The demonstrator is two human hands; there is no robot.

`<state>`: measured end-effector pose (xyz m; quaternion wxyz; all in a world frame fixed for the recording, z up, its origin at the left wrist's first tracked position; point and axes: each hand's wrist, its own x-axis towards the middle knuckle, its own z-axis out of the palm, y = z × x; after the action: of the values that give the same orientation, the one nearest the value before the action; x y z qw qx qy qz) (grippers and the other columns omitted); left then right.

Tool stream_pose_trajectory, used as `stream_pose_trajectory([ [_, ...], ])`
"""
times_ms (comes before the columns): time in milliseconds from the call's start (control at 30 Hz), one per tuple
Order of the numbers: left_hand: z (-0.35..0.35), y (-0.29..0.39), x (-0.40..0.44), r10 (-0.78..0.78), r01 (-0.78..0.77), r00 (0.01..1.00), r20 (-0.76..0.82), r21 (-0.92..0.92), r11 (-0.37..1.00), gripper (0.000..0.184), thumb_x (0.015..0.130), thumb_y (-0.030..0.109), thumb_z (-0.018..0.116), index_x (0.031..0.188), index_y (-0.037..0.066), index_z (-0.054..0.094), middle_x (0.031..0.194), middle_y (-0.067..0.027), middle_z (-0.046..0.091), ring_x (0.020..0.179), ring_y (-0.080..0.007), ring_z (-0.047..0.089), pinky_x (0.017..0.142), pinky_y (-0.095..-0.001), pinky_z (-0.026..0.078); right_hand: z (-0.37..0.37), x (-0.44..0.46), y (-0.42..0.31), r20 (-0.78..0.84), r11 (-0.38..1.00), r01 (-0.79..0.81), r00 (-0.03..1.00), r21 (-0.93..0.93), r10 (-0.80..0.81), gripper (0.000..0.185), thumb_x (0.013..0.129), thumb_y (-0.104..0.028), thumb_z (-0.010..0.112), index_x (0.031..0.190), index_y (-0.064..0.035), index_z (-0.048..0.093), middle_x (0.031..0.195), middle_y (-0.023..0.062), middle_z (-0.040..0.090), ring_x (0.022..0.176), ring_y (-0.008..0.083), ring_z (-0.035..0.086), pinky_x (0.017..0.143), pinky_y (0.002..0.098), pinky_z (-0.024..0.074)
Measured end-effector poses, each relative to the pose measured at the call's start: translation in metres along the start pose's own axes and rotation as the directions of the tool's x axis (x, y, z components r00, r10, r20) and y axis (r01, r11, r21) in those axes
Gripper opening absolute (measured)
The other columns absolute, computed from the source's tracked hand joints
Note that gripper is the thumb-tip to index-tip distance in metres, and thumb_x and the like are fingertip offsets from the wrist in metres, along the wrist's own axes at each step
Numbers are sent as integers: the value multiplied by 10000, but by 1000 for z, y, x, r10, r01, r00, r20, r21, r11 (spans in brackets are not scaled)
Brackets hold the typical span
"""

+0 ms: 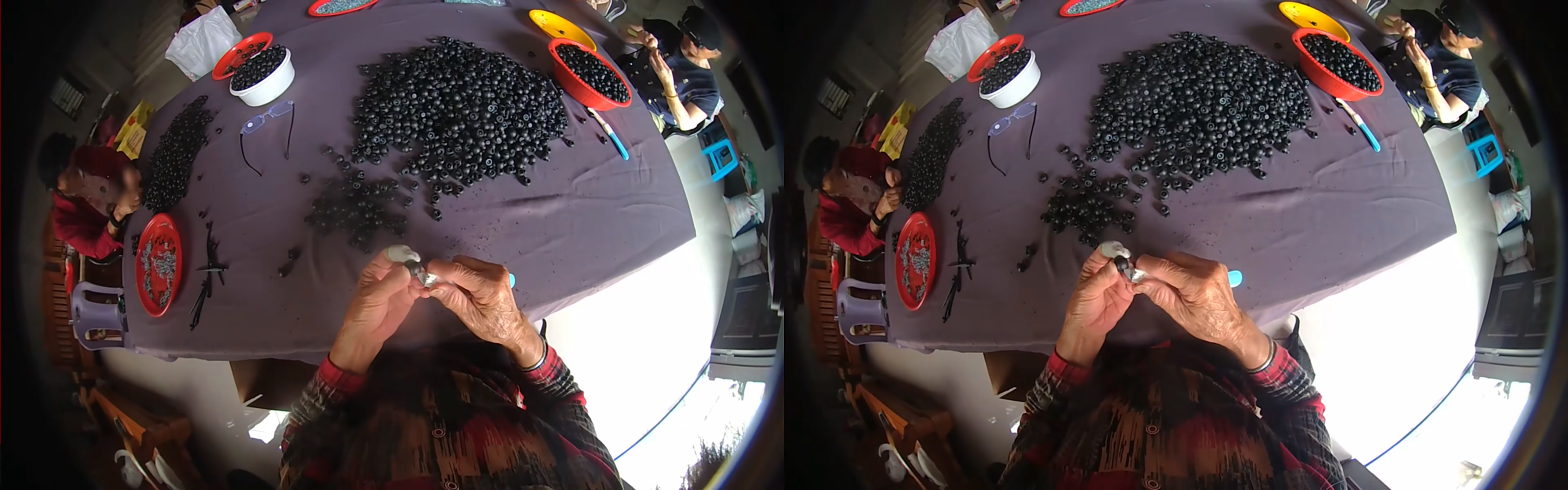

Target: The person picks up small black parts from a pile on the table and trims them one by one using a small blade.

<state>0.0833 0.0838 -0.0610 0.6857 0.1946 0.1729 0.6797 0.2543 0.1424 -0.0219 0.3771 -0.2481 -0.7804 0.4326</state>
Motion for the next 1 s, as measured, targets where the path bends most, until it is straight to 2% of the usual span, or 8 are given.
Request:
stream_pose_trajectory([
  [533, 2, 0, -2, 10, -10, 1000, -16, 20, 1000, 224, 936, -10, 543, 1090, 92, 668, 1001, -55, 668, 868, -174, 646, 766, -352, 523, 0, -2, -1, 2, 995, -42, 999, 93, 42, 226, 893, -181, 681, 1076, -49, 672, 850, 106, 690, 707, 267, 680, 612, 336, 540],
  [900, 6, -2, 0, 92, -82, 994, -65, 145, 986, 208, 903, -41, 575, 1059, 54, 674, 978, -78, 663, 865, -181, 650, 758, -359, 547, 2, 0, -3, -35, 997, -73, 997, 16, 74, 199, 916, -177, 659, 1044, -27, 678, 852, 114, 697, 702, 256, 684, 611, 327, 535],
  [1000, 12, -25, -12, -41, 68, 996, -81, 366, 928, 196, 892, -51, 584, 1048, 32, 669, 962, -81, 661, 857, -174, 646, 755, -375, 562, -7, 5, -3, -16, 983, -185, 983, -1, 185, 194, 932, -170, 640, 1036, -11, 676, 883, 128, 702, 744, 238, 698, 633, 322, 537],
])
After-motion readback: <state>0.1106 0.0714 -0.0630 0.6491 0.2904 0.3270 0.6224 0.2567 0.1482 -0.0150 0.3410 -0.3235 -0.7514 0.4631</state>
